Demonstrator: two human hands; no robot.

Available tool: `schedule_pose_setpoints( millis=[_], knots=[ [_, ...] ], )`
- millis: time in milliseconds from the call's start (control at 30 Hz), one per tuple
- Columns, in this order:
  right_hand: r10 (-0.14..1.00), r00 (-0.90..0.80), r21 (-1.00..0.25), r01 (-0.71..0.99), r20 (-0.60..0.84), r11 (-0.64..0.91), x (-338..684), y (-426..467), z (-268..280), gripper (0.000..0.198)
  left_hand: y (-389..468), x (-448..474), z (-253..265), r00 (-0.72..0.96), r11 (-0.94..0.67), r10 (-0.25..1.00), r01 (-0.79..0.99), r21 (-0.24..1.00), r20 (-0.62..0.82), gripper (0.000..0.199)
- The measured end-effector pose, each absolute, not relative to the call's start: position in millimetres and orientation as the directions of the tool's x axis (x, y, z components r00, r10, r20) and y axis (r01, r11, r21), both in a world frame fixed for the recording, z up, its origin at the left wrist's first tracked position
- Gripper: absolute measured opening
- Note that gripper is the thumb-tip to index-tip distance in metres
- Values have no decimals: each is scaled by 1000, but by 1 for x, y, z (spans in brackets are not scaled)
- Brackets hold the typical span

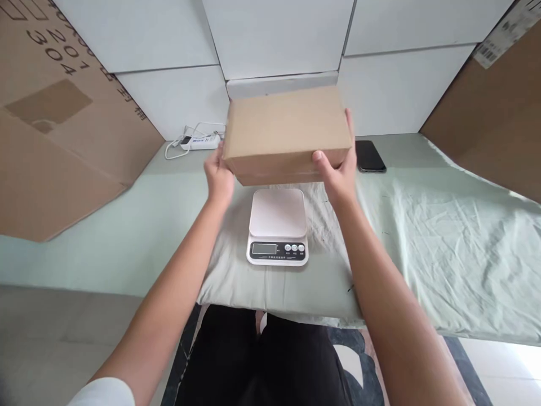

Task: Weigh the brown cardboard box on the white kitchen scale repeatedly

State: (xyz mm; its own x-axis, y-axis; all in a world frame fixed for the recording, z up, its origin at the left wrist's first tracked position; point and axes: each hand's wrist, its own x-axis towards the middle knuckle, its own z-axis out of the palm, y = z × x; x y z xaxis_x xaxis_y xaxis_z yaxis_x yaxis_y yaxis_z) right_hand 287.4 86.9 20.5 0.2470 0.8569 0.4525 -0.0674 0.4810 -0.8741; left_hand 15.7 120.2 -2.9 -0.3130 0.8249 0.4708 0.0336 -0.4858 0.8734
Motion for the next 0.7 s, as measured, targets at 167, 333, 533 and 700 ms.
schedule_pose_setpoints(
  millis=[167, 333, 533, 700],
  knots=[
    [873, 179, -891, 57, 453, 450, 280, 109, -14, 126, 145, 25, -55, -188, -283, 949, -155, 947, 252, 81],
    [895, 148, -906, 6, 420, 424, 288, 123, -32, 121, 149, 22, -62, -141, -244, 965, -163, 956, 223, 83],
    [905, 119, -912, 14, 408, 409, 295, 133, -40, 123, 154, 21, -63, -110, -257, 965, -194, 947, 239, 84],
    [917, 61, -917, 94, 395, 388, 301, 137, -46, 135, 156, 20, -67, -133, -298, 951, -153, 942, 279, 84]
  ],
)
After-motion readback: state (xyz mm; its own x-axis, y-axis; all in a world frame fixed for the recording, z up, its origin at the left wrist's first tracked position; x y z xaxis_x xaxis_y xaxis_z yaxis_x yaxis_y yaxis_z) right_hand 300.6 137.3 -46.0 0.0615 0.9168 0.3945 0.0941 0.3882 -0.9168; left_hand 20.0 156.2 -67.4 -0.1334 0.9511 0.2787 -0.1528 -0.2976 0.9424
